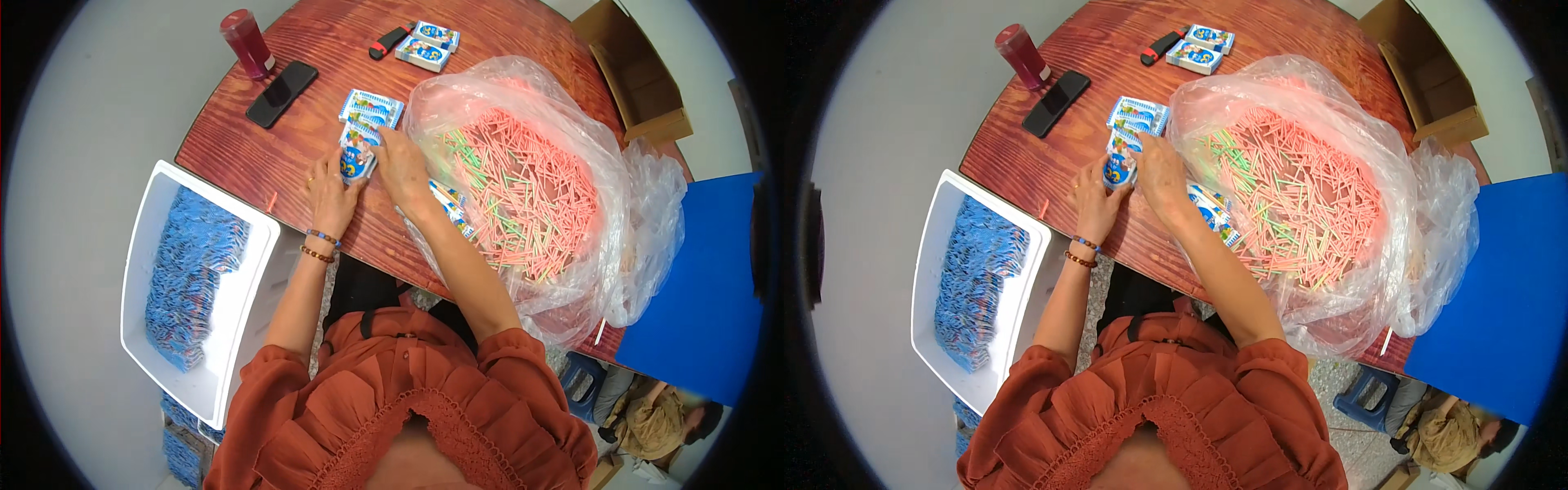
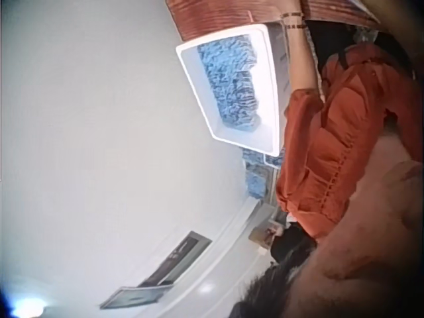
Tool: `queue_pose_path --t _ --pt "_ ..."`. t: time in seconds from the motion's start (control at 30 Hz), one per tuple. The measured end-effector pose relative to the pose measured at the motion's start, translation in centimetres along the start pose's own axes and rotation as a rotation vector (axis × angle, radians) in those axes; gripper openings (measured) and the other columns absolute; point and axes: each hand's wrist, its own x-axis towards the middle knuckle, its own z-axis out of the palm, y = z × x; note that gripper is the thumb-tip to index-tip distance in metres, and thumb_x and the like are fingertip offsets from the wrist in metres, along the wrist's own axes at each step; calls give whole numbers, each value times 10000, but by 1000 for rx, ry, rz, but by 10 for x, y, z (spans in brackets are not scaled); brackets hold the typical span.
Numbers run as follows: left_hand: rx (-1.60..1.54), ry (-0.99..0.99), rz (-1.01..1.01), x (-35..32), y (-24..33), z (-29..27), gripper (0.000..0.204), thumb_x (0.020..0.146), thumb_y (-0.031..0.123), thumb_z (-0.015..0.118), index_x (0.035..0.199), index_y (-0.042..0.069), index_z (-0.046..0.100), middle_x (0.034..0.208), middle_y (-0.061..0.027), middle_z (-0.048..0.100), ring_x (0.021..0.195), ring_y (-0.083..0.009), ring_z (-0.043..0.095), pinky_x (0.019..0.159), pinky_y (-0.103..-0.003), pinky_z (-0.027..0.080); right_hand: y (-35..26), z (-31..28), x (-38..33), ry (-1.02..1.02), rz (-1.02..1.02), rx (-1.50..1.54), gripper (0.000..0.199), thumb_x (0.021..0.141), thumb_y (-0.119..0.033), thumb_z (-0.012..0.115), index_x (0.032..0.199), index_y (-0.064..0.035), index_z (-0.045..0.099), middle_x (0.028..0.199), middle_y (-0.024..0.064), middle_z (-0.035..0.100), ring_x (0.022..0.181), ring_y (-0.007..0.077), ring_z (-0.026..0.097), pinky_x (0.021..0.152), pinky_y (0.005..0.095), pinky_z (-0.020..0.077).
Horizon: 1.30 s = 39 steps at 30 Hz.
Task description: Pack small blue packets into a large bag containing pink shredded paper filler.
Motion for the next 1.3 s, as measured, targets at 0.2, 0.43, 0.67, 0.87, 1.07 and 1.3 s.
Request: queue_pose_path --t 0.2,0.43,0.67,0.87,1.07,1.3 --pt "-60 126 35 -3 -5 0 627 758 205 734 1320 89 481 1219 -139 512 1148 -352 450 970 -482 319 5 -118 -52 -279 219 -110 236 807 -190 673 976 -28 641 940 143 652 835 325 629 722 401 487" --pt "-170 -127 265 -29 61 29 323 733 264 766 939 98 582 1010 -87 550 959 -296 505 865 -440 338 40 -133 -83 -302 102 -437 281 665 -269 761 798 -65 623 785 88 605 788 288 586 695 409 444" --pt "-6 -128 374 -32 70 40 230 766 289 730 838 89 642 880 -65 567 914 -275 504 837 -422 287 50 -132 -90 -181 72 -303 153 765 -230 684 797 -86 644 787 46 610 822 239 582 732 386 393" --pt "-69 -46 452 -32 75 27 168 793 222 709 885 83 691 874 -67 607 900 -221 545 849 -403 308 51 -139 -85 -96 -67 -336 140 789 -231 666 823 -96 674 787 44 633 812 241 585 739 381 399" --pt "-824 -240 193 -30 74 31 102 835 67 682 933 40 680 887 -43 677 786 -134 619 695 -298 473 40 -148 -71 -164 74 62 111 817 -178 664 843 -71 681 751 36 625 697 171 577 631 323 432" --pt "-1395 -321 -277 -41 95 27 91 887 58 655 966 14 668 900 -32 680 772 -54 605 672 -214 492 45 -135 -82 -165 435 697 110 873 -118 664 916 -20 690 752 -37 638 657 17 535 556 192 415"
